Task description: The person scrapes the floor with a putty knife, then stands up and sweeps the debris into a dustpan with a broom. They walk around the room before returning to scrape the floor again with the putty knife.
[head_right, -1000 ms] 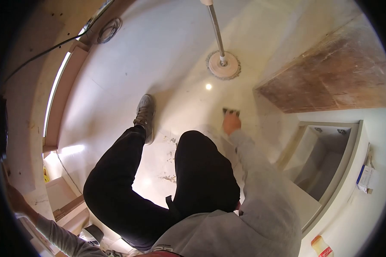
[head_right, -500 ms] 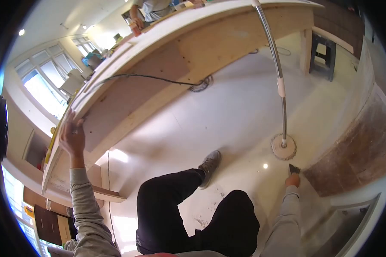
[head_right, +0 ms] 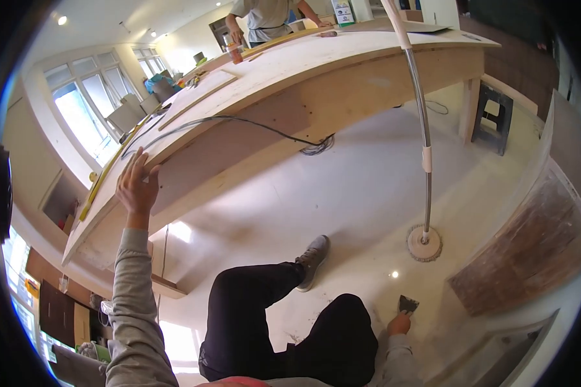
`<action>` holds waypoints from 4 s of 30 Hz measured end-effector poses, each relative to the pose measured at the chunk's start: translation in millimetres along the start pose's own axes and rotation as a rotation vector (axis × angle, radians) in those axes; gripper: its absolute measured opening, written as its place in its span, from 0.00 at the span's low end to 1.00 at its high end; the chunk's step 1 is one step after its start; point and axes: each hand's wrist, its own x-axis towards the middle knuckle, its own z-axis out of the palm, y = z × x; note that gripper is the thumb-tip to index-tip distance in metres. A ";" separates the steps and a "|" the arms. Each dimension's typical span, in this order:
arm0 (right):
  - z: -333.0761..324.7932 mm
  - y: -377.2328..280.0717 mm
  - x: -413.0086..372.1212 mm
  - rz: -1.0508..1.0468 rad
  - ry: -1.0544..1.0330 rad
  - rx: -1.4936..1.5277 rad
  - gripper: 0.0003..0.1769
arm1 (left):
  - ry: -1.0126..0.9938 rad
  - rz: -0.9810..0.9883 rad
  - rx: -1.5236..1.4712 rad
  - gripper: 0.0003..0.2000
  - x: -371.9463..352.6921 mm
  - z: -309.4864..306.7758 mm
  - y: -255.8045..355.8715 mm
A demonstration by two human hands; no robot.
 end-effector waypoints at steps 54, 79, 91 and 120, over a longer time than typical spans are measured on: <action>-509.1 -383.5 -298.1 -0.585 -0.401 -0.055 0.27 | -0.850 -0.079 -1.034 0.34 68.0 -91.0 -88.1; -664.4 -379.2 -391.5 -0.483 -0.370 0.664 0.24 | -1.837 -1.321 -1.449 0.21 50.7 -325.8 -63.2; -597.6 -338.4 -410.0 -0.643 -0.422 0.499 0.14 | -1.735 -1.555 -1.582 0.19 21.9 -340.8 -58.6; -590.7 -236.4 -314.9 -0.121 -0.365 0.166 0.14 | -1.665 -0.929 -0.847 0.17 -110.6 -308.8 -236.8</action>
